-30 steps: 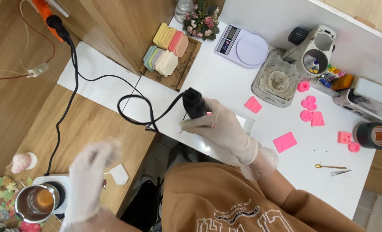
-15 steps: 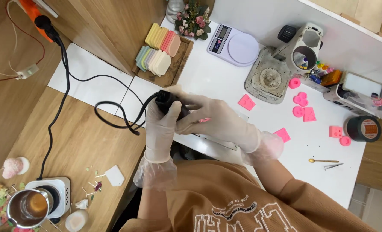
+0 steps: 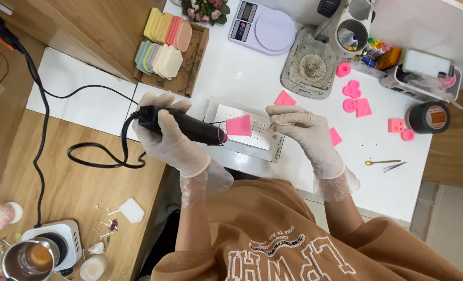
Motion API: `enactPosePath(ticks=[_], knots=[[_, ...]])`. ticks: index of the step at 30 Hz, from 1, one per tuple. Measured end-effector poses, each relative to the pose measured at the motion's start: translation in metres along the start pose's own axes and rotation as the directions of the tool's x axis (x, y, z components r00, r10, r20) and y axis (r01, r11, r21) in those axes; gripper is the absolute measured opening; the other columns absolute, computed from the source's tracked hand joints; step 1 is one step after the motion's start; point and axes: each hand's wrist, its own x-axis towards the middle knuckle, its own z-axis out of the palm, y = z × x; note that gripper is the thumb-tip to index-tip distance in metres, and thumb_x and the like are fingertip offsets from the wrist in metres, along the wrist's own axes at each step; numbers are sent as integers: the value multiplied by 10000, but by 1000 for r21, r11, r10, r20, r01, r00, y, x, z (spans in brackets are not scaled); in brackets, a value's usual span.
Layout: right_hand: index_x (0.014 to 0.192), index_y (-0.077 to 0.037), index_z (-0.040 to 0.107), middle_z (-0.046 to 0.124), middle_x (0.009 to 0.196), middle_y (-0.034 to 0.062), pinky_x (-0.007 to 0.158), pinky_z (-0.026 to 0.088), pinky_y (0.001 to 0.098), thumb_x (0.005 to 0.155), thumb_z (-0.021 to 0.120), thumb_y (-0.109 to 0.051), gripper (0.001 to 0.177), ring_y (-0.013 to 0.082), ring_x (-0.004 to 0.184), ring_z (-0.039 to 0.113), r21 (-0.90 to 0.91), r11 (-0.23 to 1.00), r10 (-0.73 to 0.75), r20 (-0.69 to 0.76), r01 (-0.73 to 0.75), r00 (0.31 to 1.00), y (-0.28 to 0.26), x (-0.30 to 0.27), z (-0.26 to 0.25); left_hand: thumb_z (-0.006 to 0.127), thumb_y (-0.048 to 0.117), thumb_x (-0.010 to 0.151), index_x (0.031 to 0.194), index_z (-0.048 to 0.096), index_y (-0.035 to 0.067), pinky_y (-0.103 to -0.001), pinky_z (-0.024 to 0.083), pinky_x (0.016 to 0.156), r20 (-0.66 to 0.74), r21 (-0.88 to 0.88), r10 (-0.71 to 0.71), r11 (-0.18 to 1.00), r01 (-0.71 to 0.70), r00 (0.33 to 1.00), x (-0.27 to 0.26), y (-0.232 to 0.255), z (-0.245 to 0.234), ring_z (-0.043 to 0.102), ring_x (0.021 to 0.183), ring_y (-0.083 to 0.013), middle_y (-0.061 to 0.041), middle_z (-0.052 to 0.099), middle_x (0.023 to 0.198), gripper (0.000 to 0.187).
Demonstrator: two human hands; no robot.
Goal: The person, wearing gloves, uses a heat gun to heat pink wax pieces placed on a perforated metal plate on the worktable, pressing and repositioning the pieces as they soften. They set the heat gun down, handle a small item, retrieve a pink silicone mold from a shelf, and return to heating more wax pieces on the plate.
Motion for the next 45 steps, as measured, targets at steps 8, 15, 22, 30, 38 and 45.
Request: enactPosePath(ticks=[8,15,22,30,38,45], knots=[[957,-13,784,759,1193,102,952,587,297,843,754,30,125,155,1044,713,31,999,41,11,-42,999,30,2,-13,640,231,1044,1530,480,-28,-312,573,855,44,62,-48,997,46,998,3,-10,15,664,877,-202,-162,689,1326,574],[960,-23,777,761,1186,99,950,587,295,841,759,22,128,151,1030,713,57,997,49,5,-49,999,34,4,-17,664,247,1031,1402,582,-66,-294,559,793,46,131,-21,991,15,999,5,-14,26,669,863,-178,-120,666,1387,492],[957,1,771,752,1188,112,938,594,311,846,751,41,119,167,1012,714,91,995,32,13,-33,999,40,3,-19,656,279,1024,1306,634,-76,-274,575,732,-131,143,-171,971,189,977,13,-20,36,666,785,-140,-204,695,998,454],[961,18,763,757,1177,144,931,598,323,853,732,49,116,183,983,721,129,991,39,-4,-38,999,42,1,-26,676,259,988,1109,453,-1,-302,620,685,-48,48,18,999,-15,999,28,-20,39,675,743,-163,-123,669,1305,364],[974,24,758,760,1165,144,941,596,315,867,737,26,109,176,989,727,122,992,21,60,-28,998,44,-1,-37,717,201,1021,1162,504,-67,-310,607,747,-67,92,92,992,-86,993,10,-27,41,690,816,-191,-205,638,1127,370],[996,39,759,758,1170,135,919,593,307,866,736,13,135,174,967,729,82,995,52,91,-59,995,40,-3,-39,700,149,1000,1384,591,-67,-295,571,868,103,88,133,986,-142,986,0,-20,44,614,906,-136,35,544,1449,454]])
